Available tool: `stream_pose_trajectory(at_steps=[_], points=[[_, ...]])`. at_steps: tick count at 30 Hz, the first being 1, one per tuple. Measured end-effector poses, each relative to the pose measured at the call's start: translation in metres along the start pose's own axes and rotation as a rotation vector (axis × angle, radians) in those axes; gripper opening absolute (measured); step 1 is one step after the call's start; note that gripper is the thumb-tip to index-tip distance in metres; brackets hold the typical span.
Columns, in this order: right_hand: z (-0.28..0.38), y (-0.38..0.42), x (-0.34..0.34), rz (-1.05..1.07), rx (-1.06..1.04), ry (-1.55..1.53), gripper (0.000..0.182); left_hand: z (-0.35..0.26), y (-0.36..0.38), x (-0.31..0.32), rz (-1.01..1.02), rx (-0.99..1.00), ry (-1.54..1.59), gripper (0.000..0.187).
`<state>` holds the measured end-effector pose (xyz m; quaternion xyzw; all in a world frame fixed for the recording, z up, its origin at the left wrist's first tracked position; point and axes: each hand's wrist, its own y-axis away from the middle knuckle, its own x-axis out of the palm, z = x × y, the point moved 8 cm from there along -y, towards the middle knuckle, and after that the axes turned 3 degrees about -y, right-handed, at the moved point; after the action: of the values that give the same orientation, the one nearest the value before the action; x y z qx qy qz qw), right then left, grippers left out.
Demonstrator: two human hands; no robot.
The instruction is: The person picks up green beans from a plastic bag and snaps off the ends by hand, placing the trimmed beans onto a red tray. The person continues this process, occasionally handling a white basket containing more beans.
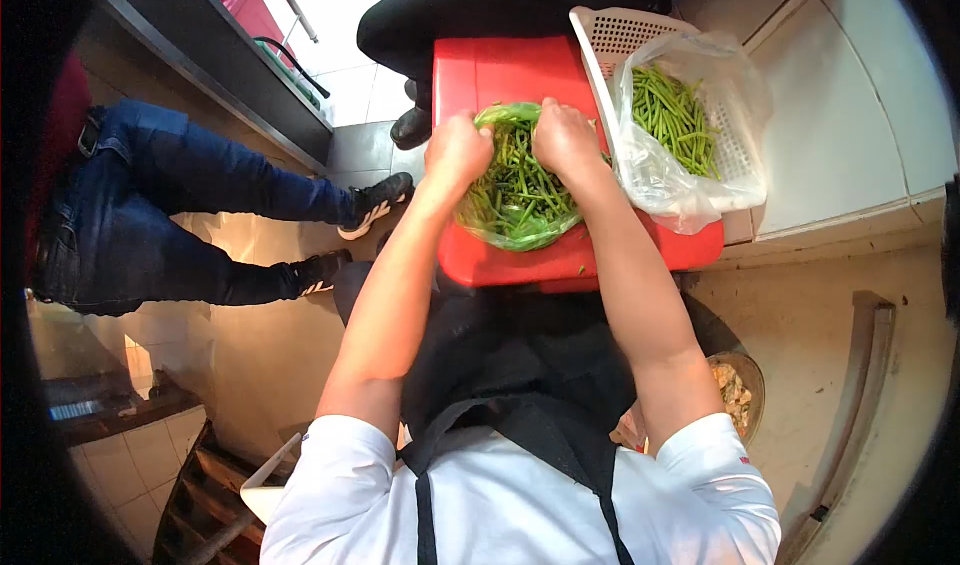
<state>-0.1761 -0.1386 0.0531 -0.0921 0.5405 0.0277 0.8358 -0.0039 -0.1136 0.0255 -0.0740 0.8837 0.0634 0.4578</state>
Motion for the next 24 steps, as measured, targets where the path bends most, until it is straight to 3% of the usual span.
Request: stream_pose_trajectory(at_steps=[1,2,4,6,8,10,14,20,23,24], points=[[-0.003,-0.004,0.003,0.063,0.068,-0.024,0.024,0.003,-0.002,0.004,0.026,-0.022,-0.021,0.045],[-0.005,-0.006,0.009,0.13,0.136,-0.048,0.024,0.009,-0.007,0.009,0.014,-0.019,0.185,0.043],[-0.003,-0.007,0.004,0.058,0.074,-0.282,0.025,0.021,-0.013,0.014,-0.005,-0.015,0.594,0.038],[-0.007,-0.003,-0.004,0.049,0.037,-0.6,0.027,0.01,0.004,0.004,0.161,-0.141,1.073,0.028],[-0.008,-0.002,0.005,0.112,0.029,-0.833,0.024,-0.004,0.015,-0.01,0.208,-0.129,1.296,0.032],[0.001,0.002,-0.003,0.154,0.014,-0.987,0.022,0.0,0.014,-0.008,0.172,-0.155,1.319,0.027],[0.004,0.008,-0.008,0.168,0.037,-0.982,0.018,-0.002,0.015,-0.007,0.134,-0.19,1.319,0.028],[-0.005,0.005,0.006,0.071,0.089,-1.137,0.018,-0.008,0.019,0.012,0.322,-0.274,1.481,0.036],[-0.005,0.004,0.004,0.001,0.119,-1.23,0.017,-0.016,0.026,0.004,0.301,-0.268,1.458,0.034],[-0.002,0.006,-0.001,-0.025,0.127,-1.289,0.017,-0.021,0.027,-0.002,0.296,-0.137,1.316,0.033]])
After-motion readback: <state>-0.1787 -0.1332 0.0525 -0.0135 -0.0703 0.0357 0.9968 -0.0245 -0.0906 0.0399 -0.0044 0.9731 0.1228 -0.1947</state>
